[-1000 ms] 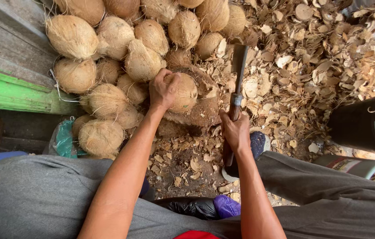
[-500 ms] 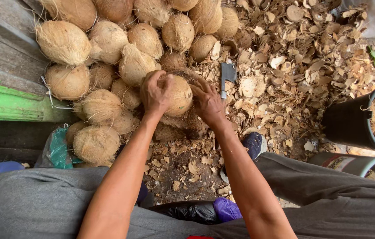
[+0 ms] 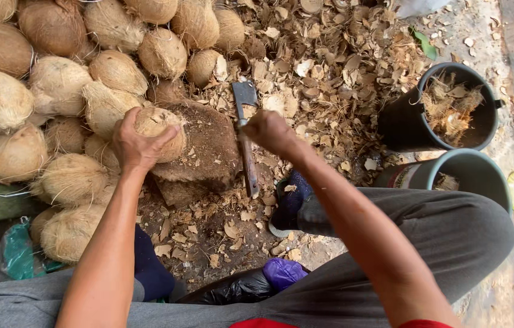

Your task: The person sits on the ground and uses a machete to peel the fibrous husk off a coconut. They repeatedly strike and scrape the coconut against a wooden stump, rotating it to remove the husk in sections.

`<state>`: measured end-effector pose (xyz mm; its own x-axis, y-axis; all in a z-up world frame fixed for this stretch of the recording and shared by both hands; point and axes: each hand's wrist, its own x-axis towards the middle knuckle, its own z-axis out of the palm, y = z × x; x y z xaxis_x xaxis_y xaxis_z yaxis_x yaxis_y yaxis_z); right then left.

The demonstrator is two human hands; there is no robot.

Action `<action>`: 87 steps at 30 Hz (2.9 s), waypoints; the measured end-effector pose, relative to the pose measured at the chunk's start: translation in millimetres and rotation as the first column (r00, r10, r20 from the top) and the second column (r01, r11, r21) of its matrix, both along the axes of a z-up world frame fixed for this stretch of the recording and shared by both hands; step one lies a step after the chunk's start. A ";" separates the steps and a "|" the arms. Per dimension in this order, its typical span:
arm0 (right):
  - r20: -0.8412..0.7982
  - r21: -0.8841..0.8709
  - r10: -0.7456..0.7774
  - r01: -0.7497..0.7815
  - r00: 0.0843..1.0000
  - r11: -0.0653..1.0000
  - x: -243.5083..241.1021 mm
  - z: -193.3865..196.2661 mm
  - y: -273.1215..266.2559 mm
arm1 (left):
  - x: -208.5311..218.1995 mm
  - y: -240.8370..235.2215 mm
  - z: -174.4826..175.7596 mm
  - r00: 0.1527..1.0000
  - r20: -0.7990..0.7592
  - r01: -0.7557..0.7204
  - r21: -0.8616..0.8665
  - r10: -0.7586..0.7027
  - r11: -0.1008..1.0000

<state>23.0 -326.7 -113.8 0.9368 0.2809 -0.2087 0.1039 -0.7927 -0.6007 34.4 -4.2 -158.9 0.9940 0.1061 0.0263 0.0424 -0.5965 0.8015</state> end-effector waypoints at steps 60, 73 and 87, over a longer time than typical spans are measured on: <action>0.029 0.694 -0.446 0.303 0.895 0.653 -45.3 81.3 41.1 | 11.3 -25.7 -35.9 0.856 -0.385 -0.349 0.060 0.344 0.935; -0.342 0.300 -0.340 0.445 0.876 0.844 -117.7 22.0 105.2 | 10.2 -41.0 -27.6 0.814 -0.374 -0.476 0.011 0.446 0.879; -0.273 0.308 -0.309 0.387 0.911 0.869 -109.0 -7.7 100.3 | 4.9 -41.9 -20.1 0.861 -0.240 -0.459 0.016 0.449 0.888</action>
